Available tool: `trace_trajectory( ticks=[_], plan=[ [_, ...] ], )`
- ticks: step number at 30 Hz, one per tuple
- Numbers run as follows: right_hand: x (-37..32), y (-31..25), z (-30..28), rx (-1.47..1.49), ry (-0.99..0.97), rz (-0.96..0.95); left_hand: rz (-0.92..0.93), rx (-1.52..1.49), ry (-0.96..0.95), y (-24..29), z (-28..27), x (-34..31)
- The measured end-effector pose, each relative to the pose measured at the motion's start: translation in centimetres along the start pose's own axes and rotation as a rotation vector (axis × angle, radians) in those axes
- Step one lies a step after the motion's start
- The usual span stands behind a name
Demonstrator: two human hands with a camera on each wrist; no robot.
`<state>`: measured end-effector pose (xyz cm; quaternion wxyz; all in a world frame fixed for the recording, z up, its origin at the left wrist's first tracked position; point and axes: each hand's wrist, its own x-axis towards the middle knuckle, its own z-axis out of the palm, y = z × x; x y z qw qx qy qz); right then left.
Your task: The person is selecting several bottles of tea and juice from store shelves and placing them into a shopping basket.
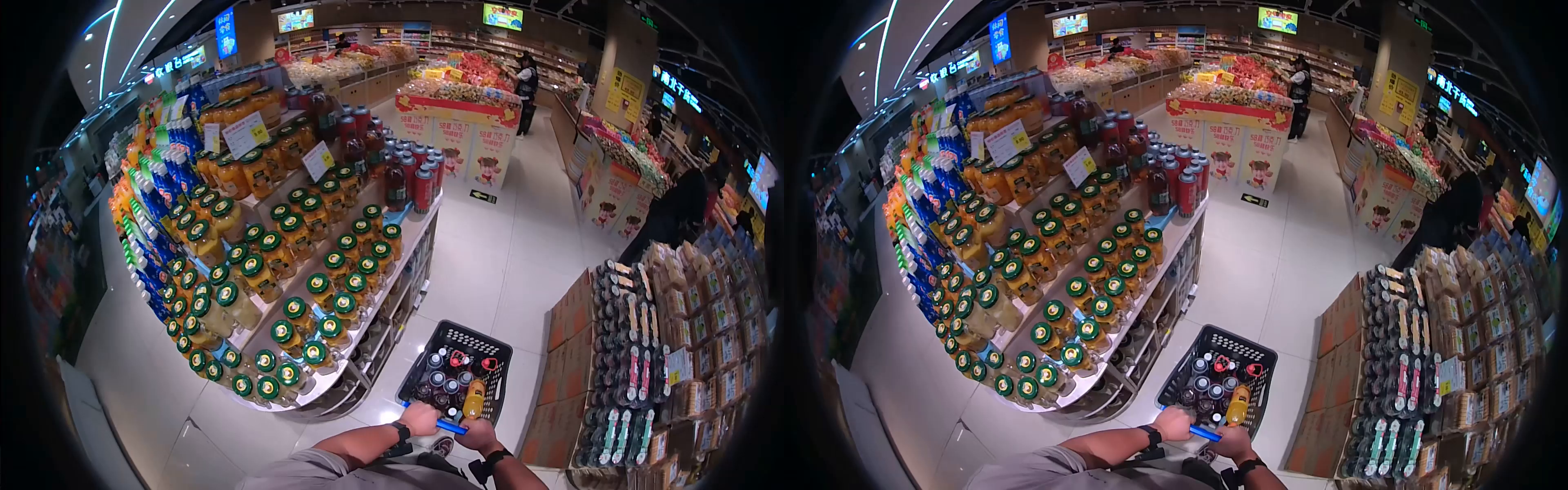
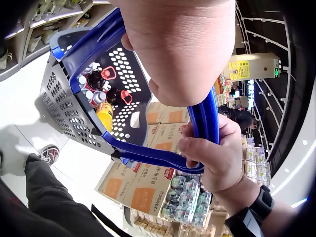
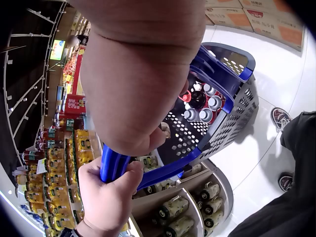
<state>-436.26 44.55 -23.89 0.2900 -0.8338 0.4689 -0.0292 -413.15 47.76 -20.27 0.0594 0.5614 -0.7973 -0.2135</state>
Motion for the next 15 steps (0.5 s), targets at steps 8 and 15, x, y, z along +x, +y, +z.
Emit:
trace_trajectory(
  ticks=[8, 15],
  plan=[
    [4.8, 3.2, -4.5, 0.138, 0.033, -0.149, -0.049, 0.1, -0.028, -1.2, -0.4, 7.3],
    [7.7, 5.1, -8.3, 0.169, -0.05, -0.123, -0.13, 0.122, -0.016, -1.5, -0.9, 11.8]
  ],
)
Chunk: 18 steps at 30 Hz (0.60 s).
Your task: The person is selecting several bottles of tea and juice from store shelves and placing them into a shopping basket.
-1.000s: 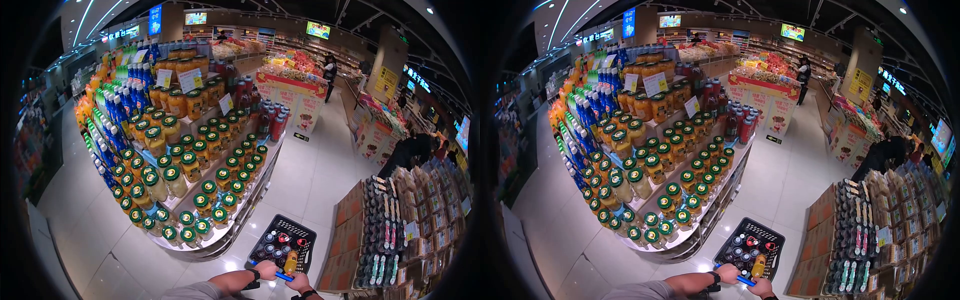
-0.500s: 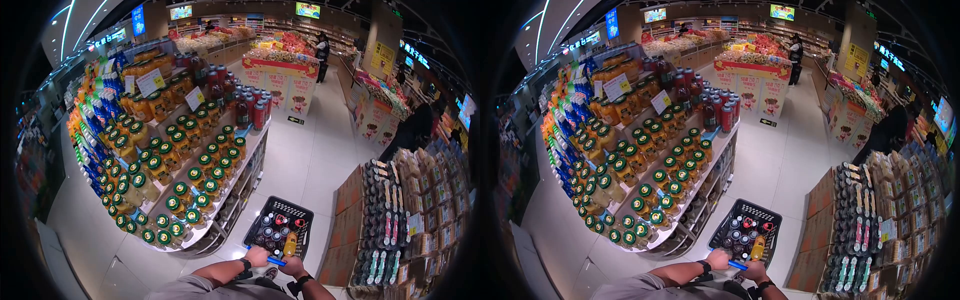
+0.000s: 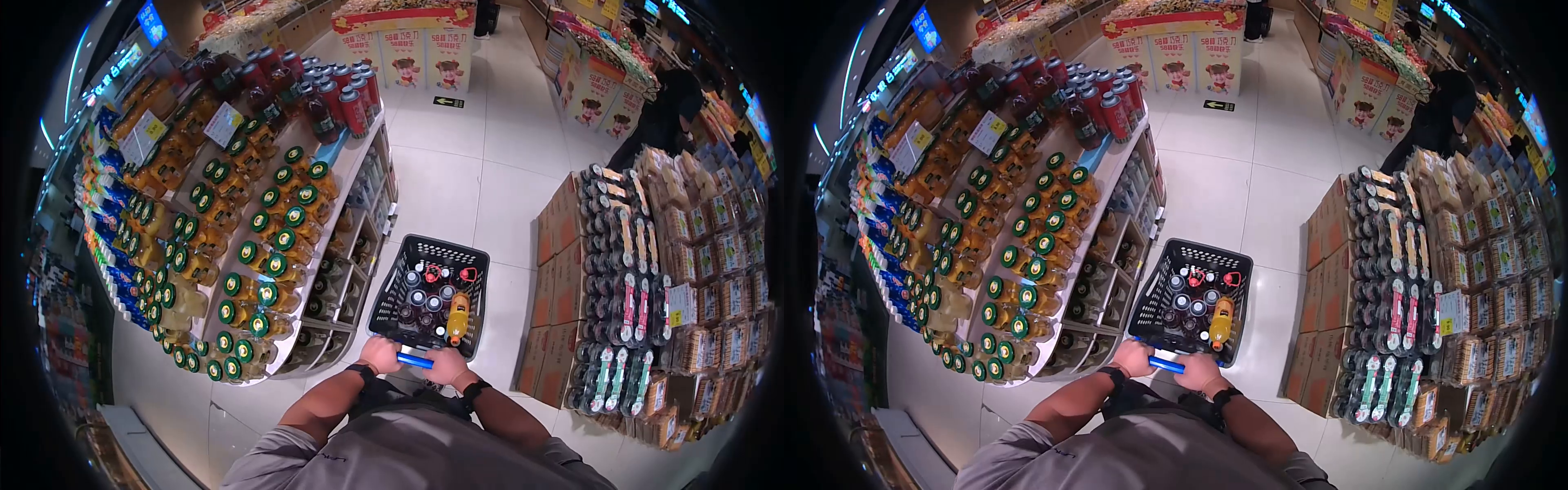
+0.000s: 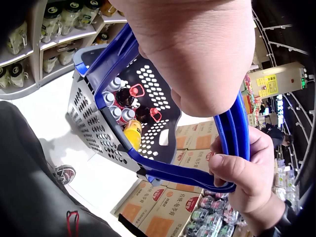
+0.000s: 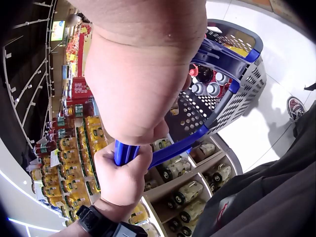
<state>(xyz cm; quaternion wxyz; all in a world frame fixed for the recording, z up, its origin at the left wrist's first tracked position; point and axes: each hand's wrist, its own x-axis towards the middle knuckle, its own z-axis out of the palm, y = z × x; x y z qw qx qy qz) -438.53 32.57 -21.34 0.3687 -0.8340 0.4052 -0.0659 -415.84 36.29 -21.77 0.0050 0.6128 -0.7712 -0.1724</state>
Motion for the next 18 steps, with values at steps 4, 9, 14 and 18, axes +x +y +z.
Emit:
trace_trajectory(
  ticks=[4, 9, 14, 18],
  plan=[
    [1.3, 0.8, -2.1, -0.013, -0.004, -0.007, 0.013, -0.006, -0.006, 0.1, -0.9, 2.2],
    [3.9, 2.5, -3.7, 0.01, 0.039, -0.035, 0.002, -0.027, 0.043, -0.2, -1.8, 5.2],
    [6.9, 4.3, -4.8, -0.001, 0.093, -0.081, 0.06, -0.087, 0.173, -1.5, -2.3, 8.5],
    [9.1, 5.7, -6.0, -0.037, 0.125, -0.097, 0.074, -0.084, 0.196, -2.5, -2.7, 11.1]
  ],
)
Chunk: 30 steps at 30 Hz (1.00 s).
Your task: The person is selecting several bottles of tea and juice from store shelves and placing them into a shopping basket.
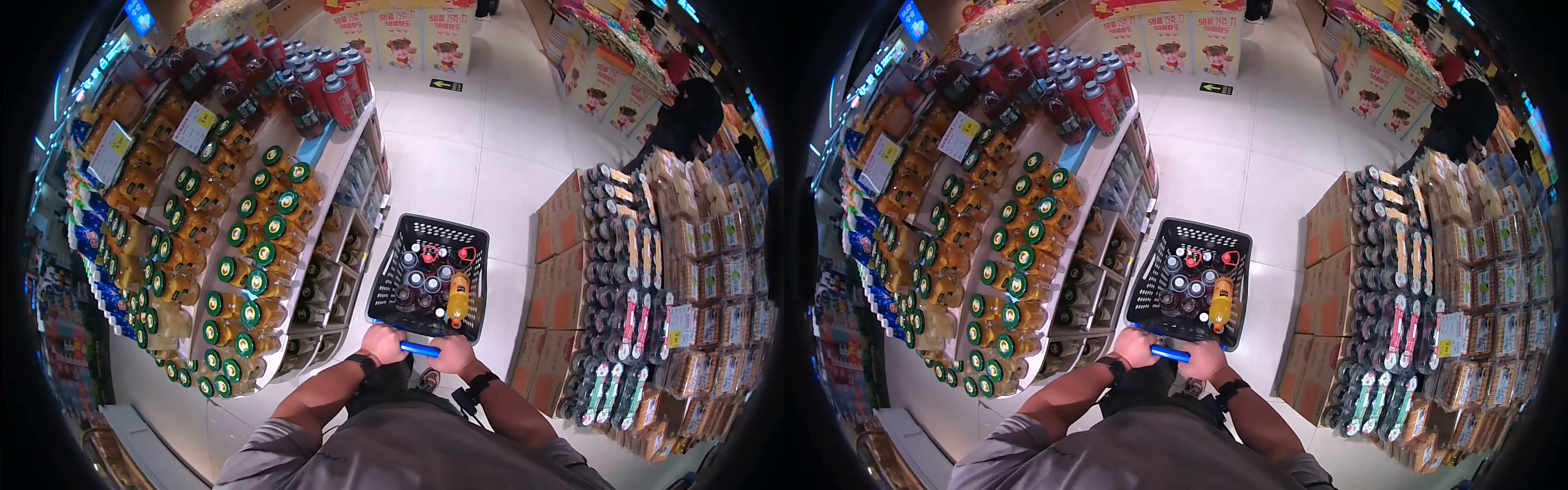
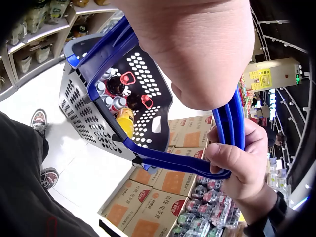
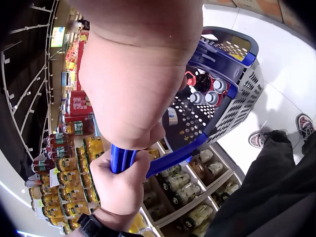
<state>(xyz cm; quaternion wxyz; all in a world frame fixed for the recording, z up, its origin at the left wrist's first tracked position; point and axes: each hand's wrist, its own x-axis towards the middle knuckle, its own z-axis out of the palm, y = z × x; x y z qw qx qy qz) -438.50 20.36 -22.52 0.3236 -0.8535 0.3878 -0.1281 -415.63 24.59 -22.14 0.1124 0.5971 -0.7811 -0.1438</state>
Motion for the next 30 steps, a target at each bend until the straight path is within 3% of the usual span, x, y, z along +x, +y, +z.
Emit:
trace_trajectory(
  ticks=[4, 6, 8, 18, 26, 30],
  plan=[
    [1.1, 1.1, -1.0, 0.001, 0.081, -0.035, 0.011, -0.036, -0.097, -0.2, -0.9, 2.3],
    [2.1, 1.5, -0.9, -0.133, -0.042, 0.04, 0.025, -0.042, -0.126, -0.7, -1.4, 3.1],
    [3.3, 2.2, -1.5, -0.073, -0.08, 0.11, 0.018, -0.07, -0.118, -1.3, -1.6, 4.4],
    [9.5, 2.4, -4.7, -0.195, -0.123, 0.216, 0.089, -0.293, -0.105, -5.5, -1.7, 9.6],
    [12.8, 2.0, -5.6, -0.27, -0.205, 0.334, 0.088, -0.366, -0.205, -7.7, -2.3, 12.2],
    [13.5, 2.5, -5.7, -0.283, -0.203, 0.282, 0.103, -0.373, -0.249, -8.3, -3.0, 13.0]
  ],
)
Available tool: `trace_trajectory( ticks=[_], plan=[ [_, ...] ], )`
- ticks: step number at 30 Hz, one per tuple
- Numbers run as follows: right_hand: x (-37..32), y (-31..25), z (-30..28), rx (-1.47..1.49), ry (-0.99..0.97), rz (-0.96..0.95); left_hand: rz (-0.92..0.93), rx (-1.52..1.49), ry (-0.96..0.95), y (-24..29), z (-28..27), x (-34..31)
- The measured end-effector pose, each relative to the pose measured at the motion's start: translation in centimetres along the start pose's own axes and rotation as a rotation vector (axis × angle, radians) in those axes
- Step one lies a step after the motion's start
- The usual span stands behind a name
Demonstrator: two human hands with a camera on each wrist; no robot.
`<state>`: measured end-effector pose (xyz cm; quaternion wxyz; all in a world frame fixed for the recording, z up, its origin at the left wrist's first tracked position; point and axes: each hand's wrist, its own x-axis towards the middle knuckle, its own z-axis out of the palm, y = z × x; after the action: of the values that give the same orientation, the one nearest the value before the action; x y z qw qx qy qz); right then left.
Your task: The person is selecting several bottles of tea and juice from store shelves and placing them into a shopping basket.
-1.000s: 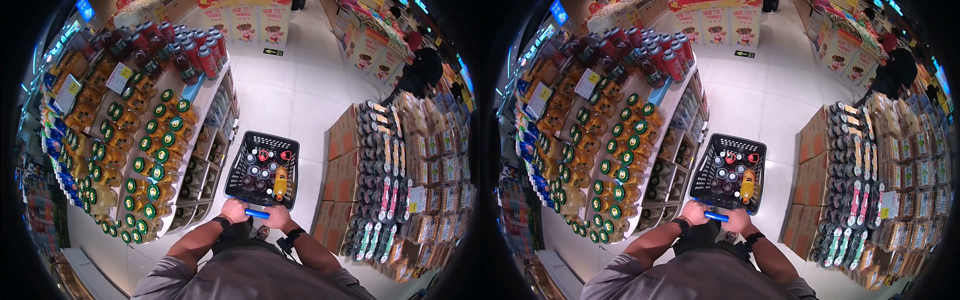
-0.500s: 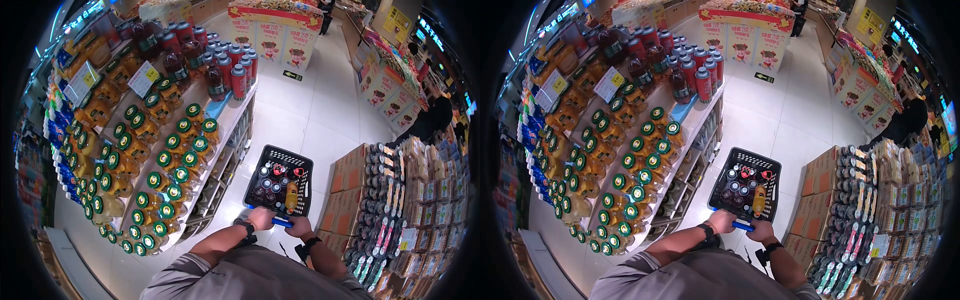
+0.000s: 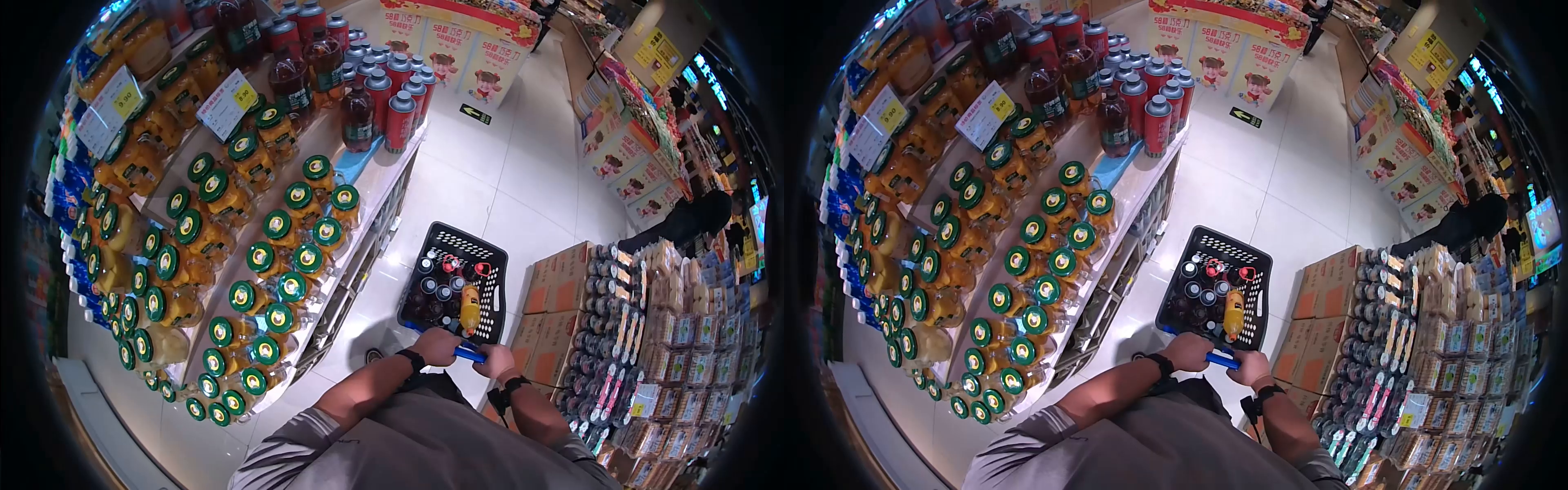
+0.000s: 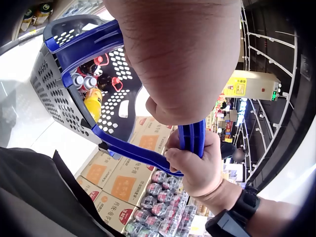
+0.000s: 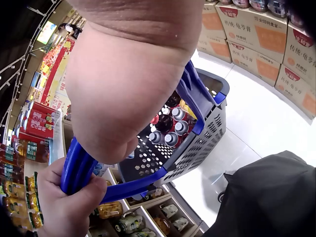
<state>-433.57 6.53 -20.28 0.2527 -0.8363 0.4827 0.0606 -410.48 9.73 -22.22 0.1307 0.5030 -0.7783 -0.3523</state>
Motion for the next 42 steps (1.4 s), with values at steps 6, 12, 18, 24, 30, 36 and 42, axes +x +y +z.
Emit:
trace_trajectory(
  ticks=[6, 12, 18, 24, 30, 36, 42],
  plan=[
    [1.1, 0.5, -0.7, -0.021, -0.009, -0.017, -0.02, -0.003, -0.04, -0.4, -0.8, 1.2],
    [3.7, 2.3, -1.4, 0.008, -0.011, -0.031, 0.019, 0.037, 0.025, -1.4, -1.5, 3.4],
    [5.4, 3.7, -2.8, 0.034, -0.028, 0.005, 0.067, 0.065, 0.1, -2.2, -1.3, 5.9],
    [7.0, 5.8, -5.0, 0.107, -0.011, -0.048, 0.058, 0.113, 0.145, -1.7, -2.2, 8.6],
    [9.3, 8.7, -6.8, 0.194, 0.049, -0.214, 0.053, 0.106, 0.182, -1.4, -3.6, 11.7],
    [11.9, 11.7, -8.7, 0.273, -0.047, -0.252, 0.015, 0.134, 0.223, -0.3, -6.2, 15.3],
    [13.8, 13.1, -10.6, 0.346, -0.167, -0.329, -0.02, 0.145, 0.22, 0.2, -7.4, 17.5]
  ],
)
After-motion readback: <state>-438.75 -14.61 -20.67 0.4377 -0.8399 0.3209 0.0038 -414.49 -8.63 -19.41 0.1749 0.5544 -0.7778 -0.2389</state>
